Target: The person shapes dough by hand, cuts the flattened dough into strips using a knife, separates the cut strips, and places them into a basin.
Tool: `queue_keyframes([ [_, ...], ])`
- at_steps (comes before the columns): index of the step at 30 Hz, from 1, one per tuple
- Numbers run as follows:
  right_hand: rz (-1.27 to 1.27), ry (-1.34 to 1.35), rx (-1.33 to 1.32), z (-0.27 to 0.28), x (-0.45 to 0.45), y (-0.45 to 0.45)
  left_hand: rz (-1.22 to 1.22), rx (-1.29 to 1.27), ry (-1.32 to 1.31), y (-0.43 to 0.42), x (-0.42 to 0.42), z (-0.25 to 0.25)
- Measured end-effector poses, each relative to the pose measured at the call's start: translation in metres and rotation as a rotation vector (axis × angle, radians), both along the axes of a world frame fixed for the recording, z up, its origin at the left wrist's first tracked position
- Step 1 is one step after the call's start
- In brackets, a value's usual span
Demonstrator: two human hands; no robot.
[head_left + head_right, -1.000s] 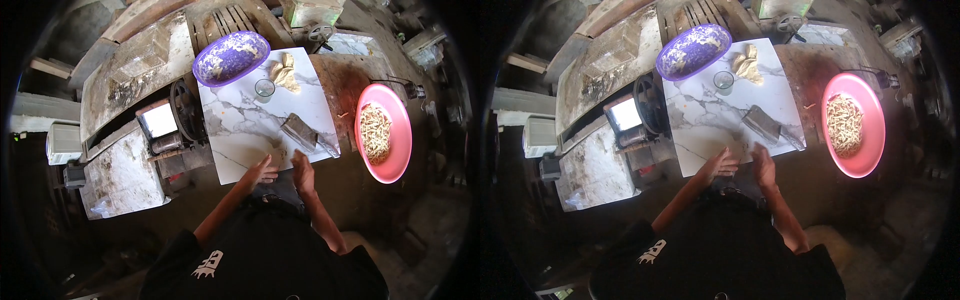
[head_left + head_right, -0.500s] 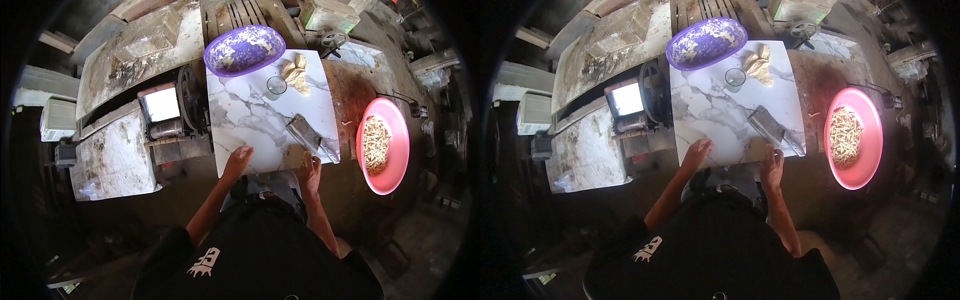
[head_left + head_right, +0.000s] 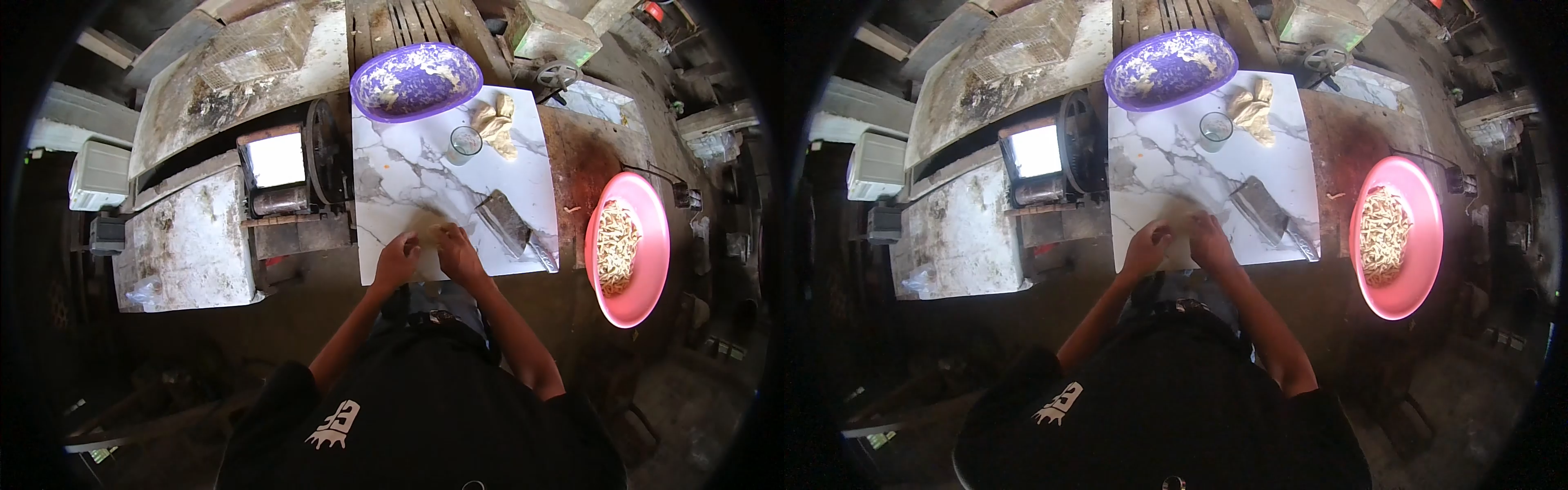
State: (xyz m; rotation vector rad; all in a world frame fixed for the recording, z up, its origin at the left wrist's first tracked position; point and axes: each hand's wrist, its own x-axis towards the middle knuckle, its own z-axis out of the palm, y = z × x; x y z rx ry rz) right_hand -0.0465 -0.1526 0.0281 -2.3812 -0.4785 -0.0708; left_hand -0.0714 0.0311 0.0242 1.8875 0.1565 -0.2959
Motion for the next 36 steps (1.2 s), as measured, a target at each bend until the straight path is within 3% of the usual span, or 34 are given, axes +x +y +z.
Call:
queue_keyframes([
  [2, 0.296, 0.094, -0.057, 0.004, 0.011, -0.006, -0.039, 0.062, -0.078, -0.002, 0.003, 0.007],
  [4, 0.392, 0.170, -0.044, 0.020, 0.019, -0.013, -0.077, 0.122, -0.153, -0.004, 0.006, 0.007],
  [6, 0.484, 0.245, -0.032, 0.035, 0.022, -0.018, -0.321, 0.286, -0.239, -0.007, 0.010, 0.006],
  [9, 0.327, 0.354, 0.100, 0.038, 0.019, -0.020, -0.297, 0.290, -0.267, -0.018, 0.009, 0.009],
  [11, -0.030, 0.333, 0.133, 0.020, 0.009, -0.022, -0.309, 0.314, -0.268, -0.022, 0.016, 0.009],
  [17, 0.147, -0.046, -0.020, -0.001, -0.002, -0.035, -0.322, 0.371, -0.281, -0.023, 0.028, 0.004],
  [22, -0.038, -0.026, -0.066, 0.018, -0.012, -0.011, -0.221, 0.350, -0.145, -0.034, 0.034, -0.002],
  [27, -0.121, -0.023, -0.040, 0.013, 0.001, -0.004, -0.189, 0.620, -0.108, -0.041, 0.043, 0.004],
  [30, -0.088, 0.001, -0.062, -0.009, 0.013, -0.008, -0.255, 0.652, -0.049, -0.039, 0.052, 0.009],
  [33, -0.185, 0.045, -0.070, -0.012, 0.027, -0.004, -0.185, 0.560, -0.123, -0.035, 0.052, 0.007],
  [36, -0.253, 0.255, -0.139, -0.011, 0.040, -0.003, -0.126, 0.475, -0.277, -0.031, 0.049, 0.006],
])
